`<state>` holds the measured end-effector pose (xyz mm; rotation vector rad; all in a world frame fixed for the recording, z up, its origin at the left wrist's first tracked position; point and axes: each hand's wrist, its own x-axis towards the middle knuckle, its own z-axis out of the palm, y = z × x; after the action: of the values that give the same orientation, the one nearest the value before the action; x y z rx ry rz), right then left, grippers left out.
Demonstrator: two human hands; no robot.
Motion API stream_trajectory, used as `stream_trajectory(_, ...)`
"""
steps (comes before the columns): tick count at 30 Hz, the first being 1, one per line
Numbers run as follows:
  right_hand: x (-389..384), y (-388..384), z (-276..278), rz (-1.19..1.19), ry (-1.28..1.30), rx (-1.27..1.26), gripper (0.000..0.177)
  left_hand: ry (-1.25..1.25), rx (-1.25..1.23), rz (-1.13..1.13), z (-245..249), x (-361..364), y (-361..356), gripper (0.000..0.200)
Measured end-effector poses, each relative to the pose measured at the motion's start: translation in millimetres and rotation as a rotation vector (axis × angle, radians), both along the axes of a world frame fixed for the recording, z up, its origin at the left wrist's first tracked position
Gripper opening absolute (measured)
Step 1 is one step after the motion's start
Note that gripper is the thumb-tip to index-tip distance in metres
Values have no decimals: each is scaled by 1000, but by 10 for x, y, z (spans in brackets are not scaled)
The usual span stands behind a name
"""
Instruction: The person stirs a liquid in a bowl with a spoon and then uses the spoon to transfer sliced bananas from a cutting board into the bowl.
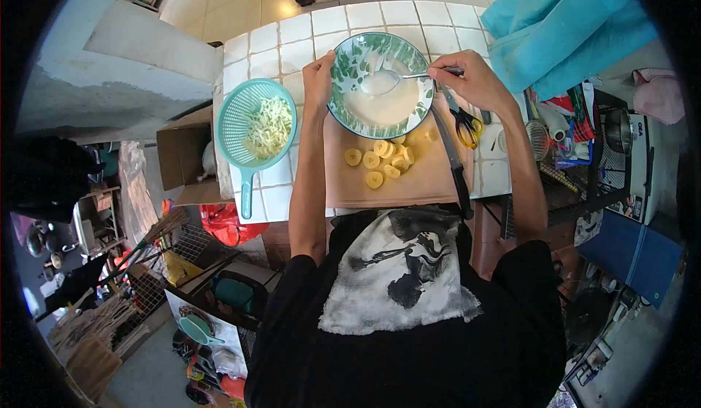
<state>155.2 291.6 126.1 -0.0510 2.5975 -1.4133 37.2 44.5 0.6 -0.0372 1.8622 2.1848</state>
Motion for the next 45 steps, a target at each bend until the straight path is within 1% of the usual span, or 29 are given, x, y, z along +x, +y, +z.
stream_trajectory(2,40,-16,58,-19,83,200,24,-46,26,-3,-46,-3,-5,33)
stream_trajectory(3,58,-28,98,-18,83,201,24,-47,27,-2,-95,-12,-9,33)
stream_trajectory(5,80,-56,153,7,80,353,24,-26,23,-9,-197,-29,-22,32)
stream_trajectory(9,63,25,57,-55,60,378,24,-65,51,2,-192,1,-14,31)
stream_trajectory(11,36,53,28,-98,59,488,22,-70,43,-9,-203,-16,-16,31)
stream_trajectory(12,30,83,-47,-100,59,490,22,-69,45,-11,-214,-22,-8,31)
stream_trajectory(14,30,115,-261,-91,163,445,22,-61,54,-5,-229,-30,-8,31)
stream_trajectory(15,37,91,-289,-89,164,445,22,-61,54,-3,-200,-27,-11,31)
stream_trajectory(17,77,40,-327,-4,116,330,22,-96,57,-17,-154,-2,-12,30)
stream_trajectory(20,86,45,-303,45,51,259,23,-73,40,-20,-196,-19,-33,30)
stream_trajectory(21,72,69,-302,46,51,260,23,-74,40,-19,-187,-14,-33,30)
stream_trajectory(23,14,136,-302,-66,94,230,23,-104,28,-8,-163,-8,-27,30)
stream_trajectory(24,-19,130,-259,-68,95,231,23,-102,29,-10,-166,-11,-29,30)
stream_trajectory(26,-88,99,-157,-135,104,402,23,-115,51,-25,-170,-14,-30,31)
stream_trajectory(27,-111,117,-239,-136,106,402,23,-113,51,-26,-189,-21,-29,31)
stream_trajectory(29,-161,136,-479,-73,217,286,21,-117,32,-27,-228,-37,-56,31)
stream_trajectory(30,-173,108,-450,3,160,318,21,-117,32,-21,-222,-31,-63,31)
stream_trajectory(33,-148,40,-329,55,138,324,20,-124,62,-9,-192,-10,-59,31)
stream_trajectory(34,-166,38,-311,57,137,326,20,-114,55,-8,-170,-4,-56,30)
stream_trajectory(36,-201,53,-301,-105,253,230,22,-106,47,-14,-136,15,-48,30)
stream_trajectory(37,-229,63,-303,-110,252,230,22,-119,50,-14,-120,22,-47,30)
stream_trajectory(39,-307,78,-310,-113,319,462,22,-129,51,-18,-126,17,-37,30)
stream_trajectory(41,-320,65,-423,-95,301,441,24,-101,59,-20,-174,-6,-54,30)
stream_trajectory(43,-278,16,-486,8,194,315,24,-100,55,-13,-176,-11,-67,30)
stream_trajectory(45,-137,6,-430,60,157,313,23,-104,54,-11,-197,-11,-49,30)
